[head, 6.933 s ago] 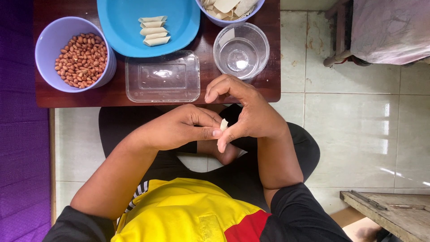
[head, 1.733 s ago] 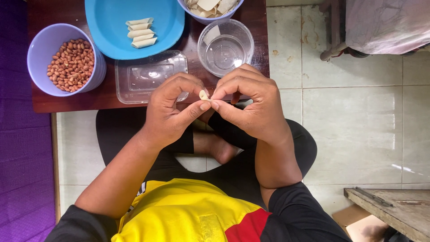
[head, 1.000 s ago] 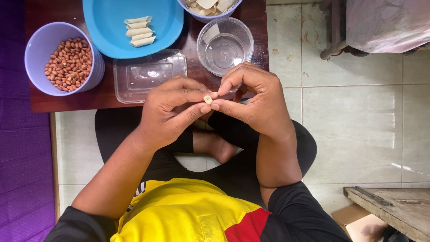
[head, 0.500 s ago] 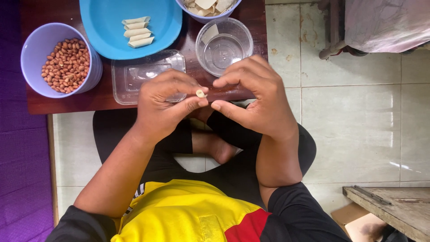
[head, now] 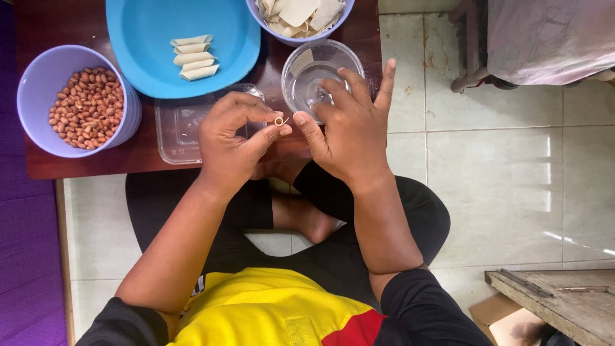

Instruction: The person sits on the floor and wraps peanuts in thin, white, square sheets. They pick up a sheet, place a peanut in the center, and fold the sheet into a small packet, placing the finished items into a blue tray.

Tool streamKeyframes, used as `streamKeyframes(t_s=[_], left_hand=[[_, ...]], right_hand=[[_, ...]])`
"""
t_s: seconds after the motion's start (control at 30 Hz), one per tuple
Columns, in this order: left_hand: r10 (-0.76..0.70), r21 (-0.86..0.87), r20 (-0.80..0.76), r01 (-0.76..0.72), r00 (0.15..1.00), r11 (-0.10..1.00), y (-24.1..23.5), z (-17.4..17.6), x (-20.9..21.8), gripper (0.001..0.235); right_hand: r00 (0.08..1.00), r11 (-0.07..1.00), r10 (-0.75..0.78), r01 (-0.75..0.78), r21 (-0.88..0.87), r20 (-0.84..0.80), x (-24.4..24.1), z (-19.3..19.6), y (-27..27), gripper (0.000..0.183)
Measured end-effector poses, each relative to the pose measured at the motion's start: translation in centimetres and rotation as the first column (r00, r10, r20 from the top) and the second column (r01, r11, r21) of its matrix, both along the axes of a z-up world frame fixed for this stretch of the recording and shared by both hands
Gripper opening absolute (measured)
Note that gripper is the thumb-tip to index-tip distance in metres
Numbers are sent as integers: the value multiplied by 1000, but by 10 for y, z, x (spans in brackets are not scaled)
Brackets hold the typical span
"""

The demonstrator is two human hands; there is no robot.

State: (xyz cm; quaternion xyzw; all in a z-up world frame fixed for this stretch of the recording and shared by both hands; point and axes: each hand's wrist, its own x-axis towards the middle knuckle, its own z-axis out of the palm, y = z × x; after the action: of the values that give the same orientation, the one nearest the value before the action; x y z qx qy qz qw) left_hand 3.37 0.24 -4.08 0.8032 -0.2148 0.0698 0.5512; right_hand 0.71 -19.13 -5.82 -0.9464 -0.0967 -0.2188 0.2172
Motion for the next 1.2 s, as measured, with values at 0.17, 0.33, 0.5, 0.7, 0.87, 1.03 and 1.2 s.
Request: streamKeyframes(t_s=[0.17, 0.33, 0.5, 0.7, 0.87, 1.03, 1.2], left_hand=[[-35, -83, -66, 29, 997, 996, 4, -5, 3, 23], [-75, -122, -44, 69, 996, 990, 8, 0, 3, 23], [-97, -20, 208, 104, 973, 994, 13, 13, 3, 29], [-105, 42, 412, 96, 905, 994, 9, 33, 1, 16], [-77, 23, 467, 75, 881, 997, 6, 37, -4, 16], [-82, 53, 498, 64, 863, 997, 5, 46, -10, 15], [-98, 92, 543, 57, 834, 994, 5, 52, -17, 16]], right_hand=[[1000, 1000, -17, 17, -14, -16, 3, -1, 3, 58], [999, 996, 35, -36, 86, 14, -2, 25, 4, 35], [955, 832, 267, -298, 467, 133, -15, 56, -3, 51], [891, 751, 425, -445, 489, 158, -21, 49, -5, 54], [888, 714, 424, -450, 536, 179, -27, 54, -4, 52], [868, 691, 442, -489, 532, 224, -32, 59, -7, 52], [892, 714, 402, -445, 540, 204, -38, 63, -6, 56]])
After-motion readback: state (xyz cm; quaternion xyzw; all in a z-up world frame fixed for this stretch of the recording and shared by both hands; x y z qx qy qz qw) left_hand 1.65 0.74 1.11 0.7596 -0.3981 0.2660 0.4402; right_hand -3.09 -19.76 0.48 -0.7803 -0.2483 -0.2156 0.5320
